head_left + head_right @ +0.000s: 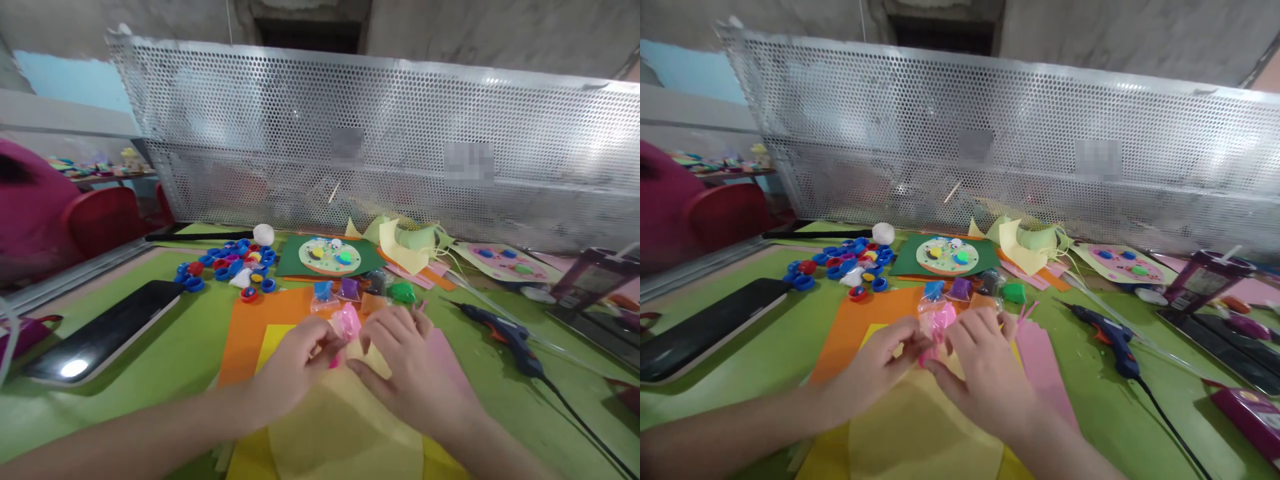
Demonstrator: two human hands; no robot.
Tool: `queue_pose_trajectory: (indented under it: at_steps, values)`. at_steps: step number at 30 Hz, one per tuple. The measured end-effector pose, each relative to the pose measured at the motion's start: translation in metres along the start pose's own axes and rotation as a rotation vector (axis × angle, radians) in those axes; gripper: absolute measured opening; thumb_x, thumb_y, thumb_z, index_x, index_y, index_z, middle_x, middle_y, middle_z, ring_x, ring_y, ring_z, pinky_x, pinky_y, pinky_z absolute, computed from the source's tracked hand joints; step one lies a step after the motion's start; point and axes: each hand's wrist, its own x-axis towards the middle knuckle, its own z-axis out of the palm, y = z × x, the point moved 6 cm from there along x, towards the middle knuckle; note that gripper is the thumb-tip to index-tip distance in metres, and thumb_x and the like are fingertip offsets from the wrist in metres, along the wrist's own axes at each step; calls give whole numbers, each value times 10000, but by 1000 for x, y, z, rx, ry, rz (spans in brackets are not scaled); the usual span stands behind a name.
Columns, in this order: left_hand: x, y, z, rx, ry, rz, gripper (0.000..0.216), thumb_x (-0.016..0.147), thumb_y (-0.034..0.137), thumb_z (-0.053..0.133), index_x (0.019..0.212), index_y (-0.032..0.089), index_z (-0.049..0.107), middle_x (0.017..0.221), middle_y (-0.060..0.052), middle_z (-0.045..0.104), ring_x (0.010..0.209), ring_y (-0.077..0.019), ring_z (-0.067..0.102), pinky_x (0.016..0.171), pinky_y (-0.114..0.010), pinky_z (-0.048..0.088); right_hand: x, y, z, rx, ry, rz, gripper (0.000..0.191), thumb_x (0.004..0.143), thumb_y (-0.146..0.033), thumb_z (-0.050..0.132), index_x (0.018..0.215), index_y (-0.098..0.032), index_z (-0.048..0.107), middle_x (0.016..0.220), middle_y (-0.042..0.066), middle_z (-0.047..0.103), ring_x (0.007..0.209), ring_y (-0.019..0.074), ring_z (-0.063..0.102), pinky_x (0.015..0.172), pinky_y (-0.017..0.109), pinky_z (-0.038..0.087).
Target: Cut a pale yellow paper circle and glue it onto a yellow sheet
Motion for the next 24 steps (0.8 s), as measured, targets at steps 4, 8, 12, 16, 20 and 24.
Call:
queue_pose_trajectory:
  at_steps: [4, 8, 12, 16, 20, 24]
  values:
    - [-7, 21, 6, 38, -56, 188, 234, 828, 223, 463, 605, 201, 397, 655, 11, 484, 644, -140, 453, 596, -257, 382, -2, -12, 8, 230, -123, 112, 271, 844, -218, 525, 621, -193, 373, 609, -42, 486, 604, 135, 441, 633, 307, 293]
    - [-11, 29, 6, 31, -39, 296, 314, 890, 258, 452, 592, 206, 366, 638, 17, 473, 645, -137, 439, 602, -254, 383, -3, -13, 11, 350, -259, 179, 276, 888, -202, 434, 626, -202, 348, 591, -49, 457, 575, 127, 409, 584, 270, 318]
    - [-13, 28, 3, -47, -28, 275, 364, 893, 363, 476, 586, 203, 362, 639, 19, 465, 661, -135, 447, 604, -248, 384, -3, -11, 11, 373, -314, 128, 263, 910, -170, 389, 652, -212, 355, 613, -55, 443, 593, 124, 399, 598, 256, 338]
    - [-12, 27, -3, -156, -14, 163, 349, 900, 407, 414, 620, 210, 351, 645, 22, 418, 622, -128, 418, 566, -245, 362, -2, -4, 4, 367, -244, 96, 267, 910, -172, 378, 652, -211, 326, 612, -57, 406, 599, 122, 389, 633, 268, 330]
    - [-8, 24, -13, -275, 33, 10, 327, 885, 391, 418, 622, 218, 328, 620, 40, 381, 584, -117, 393, 522, -234, 330, 0, 7, -16, 260, -49, 28, 289, 901, -182, 378, 627, -203, 288, 575, -59, 350, 568, 124, 367, 633, 305, 291]
    - [-7, 18, -14, -469, 8, -55, 240, 886, 353, 435, 694, 213, 401, 661, 31, 493, 630, -116, 505, 604, -247, 407, -1, 20, -22, 219, 73, 20, 207, 878, -436, 470, 878, -243, 396, 906, 45, 538, 849, 218, 515, 735, 383, 374]
